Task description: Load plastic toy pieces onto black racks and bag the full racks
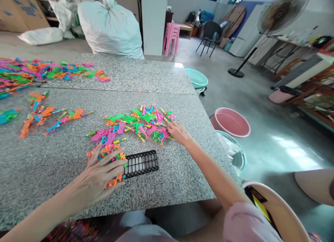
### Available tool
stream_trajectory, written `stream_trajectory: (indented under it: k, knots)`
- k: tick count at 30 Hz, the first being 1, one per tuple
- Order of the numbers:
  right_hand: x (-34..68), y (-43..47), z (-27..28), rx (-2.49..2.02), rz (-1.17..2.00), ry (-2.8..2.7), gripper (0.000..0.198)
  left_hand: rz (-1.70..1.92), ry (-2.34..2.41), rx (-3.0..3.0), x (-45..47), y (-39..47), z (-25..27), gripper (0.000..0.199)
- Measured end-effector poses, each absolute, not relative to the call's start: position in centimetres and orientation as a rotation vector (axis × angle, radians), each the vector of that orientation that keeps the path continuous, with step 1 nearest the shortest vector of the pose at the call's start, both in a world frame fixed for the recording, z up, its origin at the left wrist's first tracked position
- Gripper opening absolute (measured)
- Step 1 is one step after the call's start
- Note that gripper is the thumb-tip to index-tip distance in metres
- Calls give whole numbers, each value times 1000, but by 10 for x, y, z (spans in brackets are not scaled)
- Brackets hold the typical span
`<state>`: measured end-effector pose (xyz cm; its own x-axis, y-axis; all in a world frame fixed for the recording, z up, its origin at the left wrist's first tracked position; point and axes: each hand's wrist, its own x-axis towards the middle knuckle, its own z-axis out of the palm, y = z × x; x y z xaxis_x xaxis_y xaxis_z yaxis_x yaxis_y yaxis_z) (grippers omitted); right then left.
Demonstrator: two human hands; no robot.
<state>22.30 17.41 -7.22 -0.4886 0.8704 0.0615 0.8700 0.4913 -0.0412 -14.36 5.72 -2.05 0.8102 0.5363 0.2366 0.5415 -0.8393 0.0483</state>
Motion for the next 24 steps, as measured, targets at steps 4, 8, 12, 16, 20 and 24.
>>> stream_trajectory:
  k: [4, 8, 12, 16, 20, 24]
  knots:
    - [233, 147, -86, -1434, 63, -2509, 27, -394, -941, -3022, -138, 51, -12, 20]
    - [194, 84, -97, -1591, 412, -1923, 17, -362, -1051, -3079, -132, 48, -5, 15]
    - [112, 32, -101, -1552, 1038, -1607, 13, -332, -1130, -3105, -131, 46, -4, 18]
    - [60, 21, -103, -1501, 981, -1876, 4, -295, -1145, -3104, -130, 45, -4, 11]
    - [50, 32, -92, -1510, 749, -2198, 7, -322, -1124, -3105, -130, 45, -5, 16]
    - [38, 34, -79, -1508, 750, -2317, 10, -435, -1116, -3052, -131, 46, -8, 38]
